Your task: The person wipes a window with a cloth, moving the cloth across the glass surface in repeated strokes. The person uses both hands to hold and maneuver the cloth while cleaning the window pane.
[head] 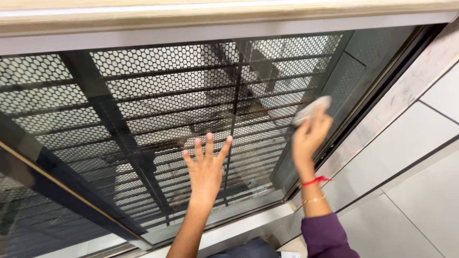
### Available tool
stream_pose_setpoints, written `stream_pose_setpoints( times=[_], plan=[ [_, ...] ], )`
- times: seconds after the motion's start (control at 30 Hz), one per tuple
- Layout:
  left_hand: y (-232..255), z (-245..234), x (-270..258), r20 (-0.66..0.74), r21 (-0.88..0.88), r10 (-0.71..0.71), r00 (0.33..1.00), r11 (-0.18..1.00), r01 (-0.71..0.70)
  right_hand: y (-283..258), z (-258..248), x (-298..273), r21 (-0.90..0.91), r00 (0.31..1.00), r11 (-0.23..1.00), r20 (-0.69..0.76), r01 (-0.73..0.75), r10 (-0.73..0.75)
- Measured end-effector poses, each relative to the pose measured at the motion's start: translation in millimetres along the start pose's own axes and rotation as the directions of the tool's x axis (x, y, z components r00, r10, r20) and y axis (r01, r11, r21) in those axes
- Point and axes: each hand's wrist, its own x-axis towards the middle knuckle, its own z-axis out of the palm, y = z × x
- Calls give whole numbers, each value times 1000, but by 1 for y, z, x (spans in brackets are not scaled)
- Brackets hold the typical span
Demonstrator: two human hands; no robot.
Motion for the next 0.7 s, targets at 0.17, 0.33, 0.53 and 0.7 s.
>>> stream_pose_setpoints(
  times=[0.17, 0.33, 0.53, 0.7],
  plan=[
    [1, 11, -3, -86, 71, 4, 996, 997, 2, 14, -8, -28, 9, 900, 924, 223, 383, -376],
    [3, 11, -5, -49, 51, -21, 999, 998, 24, 64, -24, 30, -5, 991, 995, -87, -102, 101],
    [8, 16, -1, 41, 31, -90, 995, 996, 88, 31, -9, -3, 19, 938, 962, 215, 274, -272],
    [8, 21, -3, 23, 60, -101, 995, 993, 100, 80, -36, 17, 42, 963, 984, 201, 175, -180]
  ],
)
